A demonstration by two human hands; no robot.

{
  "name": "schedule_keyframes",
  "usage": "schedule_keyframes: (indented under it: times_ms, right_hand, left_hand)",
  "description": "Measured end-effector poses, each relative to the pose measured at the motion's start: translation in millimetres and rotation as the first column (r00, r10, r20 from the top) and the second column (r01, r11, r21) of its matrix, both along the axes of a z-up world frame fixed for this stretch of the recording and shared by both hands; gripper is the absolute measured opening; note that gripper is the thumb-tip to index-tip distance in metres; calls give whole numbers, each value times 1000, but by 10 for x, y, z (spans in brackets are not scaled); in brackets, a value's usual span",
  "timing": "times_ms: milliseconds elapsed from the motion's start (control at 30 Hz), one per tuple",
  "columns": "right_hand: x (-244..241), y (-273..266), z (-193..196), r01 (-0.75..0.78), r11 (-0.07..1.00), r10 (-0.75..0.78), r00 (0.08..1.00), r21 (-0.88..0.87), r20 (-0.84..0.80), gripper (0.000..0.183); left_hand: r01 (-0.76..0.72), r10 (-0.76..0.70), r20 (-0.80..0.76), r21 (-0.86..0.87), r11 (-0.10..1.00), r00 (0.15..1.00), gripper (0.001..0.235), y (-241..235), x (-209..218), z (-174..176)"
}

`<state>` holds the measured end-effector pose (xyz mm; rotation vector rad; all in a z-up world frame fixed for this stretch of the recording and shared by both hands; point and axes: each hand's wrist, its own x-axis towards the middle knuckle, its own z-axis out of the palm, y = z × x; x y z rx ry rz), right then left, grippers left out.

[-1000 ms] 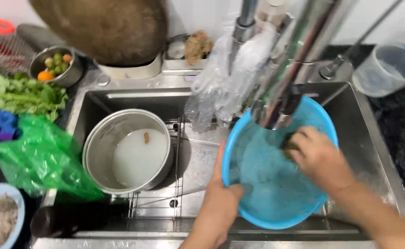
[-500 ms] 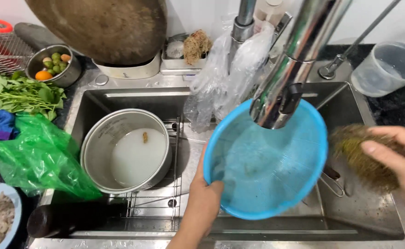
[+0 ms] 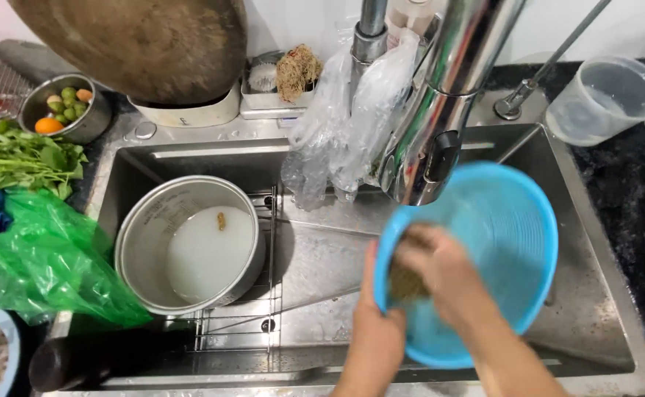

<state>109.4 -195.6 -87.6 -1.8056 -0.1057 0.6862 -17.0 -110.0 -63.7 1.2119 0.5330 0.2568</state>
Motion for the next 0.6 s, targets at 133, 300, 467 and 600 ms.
schedule_keyframes:
  times_ms: [133,300,467,600]
  right_hand:
    - [324,-157,-114,299,954,-251,748,25,614,24]
    - [-77,29,41,184,955,65,633,-231,771,25]
    - [-72,-53,447,-102,985,107,994,-143,27,22]
    - [883,-393,380,150,978,-144,988,142,-55,23]
  left_hand:
    - [75,-77,-209,-18,997,975,102,-162,-79,-10]
    - [13,-10,-293,6,1000,956,102,-113,-52,-199]
    - [-165,27,-420,-296,941,907,84,356,-159,140]
    - [-220,52,-465,-315,923,884,83,485,-352,-65]
